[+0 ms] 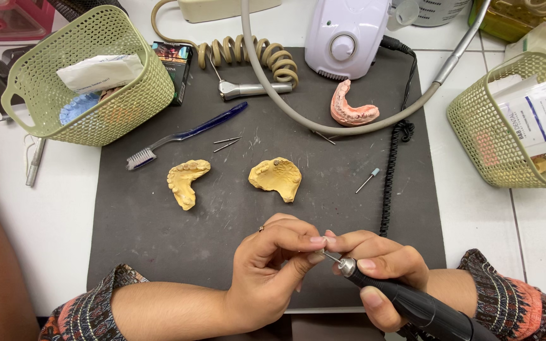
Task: The person uses a rotary handpiece to grind and shape a small dental prosthesis component. They rotate the piece in their fingers to access different surfaces and continue refining the shape throughout the clip.
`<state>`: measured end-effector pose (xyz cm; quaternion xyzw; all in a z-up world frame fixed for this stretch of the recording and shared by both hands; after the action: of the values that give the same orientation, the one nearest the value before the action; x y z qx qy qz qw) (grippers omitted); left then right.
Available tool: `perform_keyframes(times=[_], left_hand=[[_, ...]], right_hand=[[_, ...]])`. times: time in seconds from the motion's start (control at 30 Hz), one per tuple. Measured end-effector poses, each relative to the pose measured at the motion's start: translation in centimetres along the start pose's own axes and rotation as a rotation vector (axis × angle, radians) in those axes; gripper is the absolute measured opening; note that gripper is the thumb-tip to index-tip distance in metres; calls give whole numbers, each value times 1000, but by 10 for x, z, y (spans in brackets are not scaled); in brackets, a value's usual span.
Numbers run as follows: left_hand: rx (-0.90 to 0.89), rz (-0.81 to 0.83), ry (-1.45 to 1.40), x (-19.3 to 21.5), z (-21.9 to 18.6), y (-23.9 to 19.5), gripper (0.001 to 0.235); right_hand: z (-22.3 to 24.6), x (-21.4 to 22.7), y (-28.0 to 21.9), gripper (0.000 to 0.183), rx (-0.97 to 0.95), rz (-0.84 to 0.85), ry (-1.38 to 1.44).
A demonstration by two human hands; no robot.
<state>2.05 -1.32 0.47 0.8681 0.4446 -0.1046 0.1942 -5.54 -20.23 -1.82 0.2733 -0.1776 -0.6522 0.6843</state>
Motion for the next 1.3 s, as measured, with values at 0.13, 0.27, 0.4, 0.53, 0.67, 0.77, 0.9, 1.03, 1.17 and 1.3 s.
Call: perform_keyframes(times=[0.13, 0.27, 0.4, 0.53, 0.67, 0.77, 0.9, 1.03, 1.17, 1.3], left_hand=[[15, -8, -50, -4, -2, 3, 20], [99, -13, -109, -16, 6, 12, 19], [165, -33, -97, -14, 7, 19, 18], [136, -18, -60, -11, 6, 19, 18], [118, -3, -15, -7, 10, 15, 19], [123, -20, 7, -3, 15, 19, 19], [52, -56, 114, 8, 25, 33, 20], [25, -93, 211, 22, 35, 43, 21], [54, -96, 253, 23, 43, 45, 19], [130, -104, 241, 21, 50, 42, 19]], right_hand=[[-1, 0, -3, 29, -1, -62, -4], [2, 7, -1, 27, -19, -204, 171], [13, 20, 11, 24, -5, -187, 336], [15, 21, 20, 22, 5, -172, 329], [10, 14, 23, 24, 4, -145, 268], [3, 11, 25, 25, -21, -138, 243], [-13, 18, 27, 22, -113, -137, 251], [-39, 28, 35, 21, -116, -202, 142], [-66, 33, 36, 18, -381, -373, 202], [-80, 40, 39, 17, -579, -589, 322]])
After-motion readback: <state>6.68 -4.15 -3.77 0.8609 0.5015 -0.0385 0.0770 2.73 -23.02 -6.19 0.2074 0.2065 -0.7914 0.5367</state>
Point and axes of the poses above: each hand's wrist, its own y-axis towards the middle knuckle, its own x-axis out of the back of the hand, z = x × y, the point moved 3 cm from there along y, towards the middle knuckle, and after that the axes turned 2 degrees about y, right-handed, at the moved point
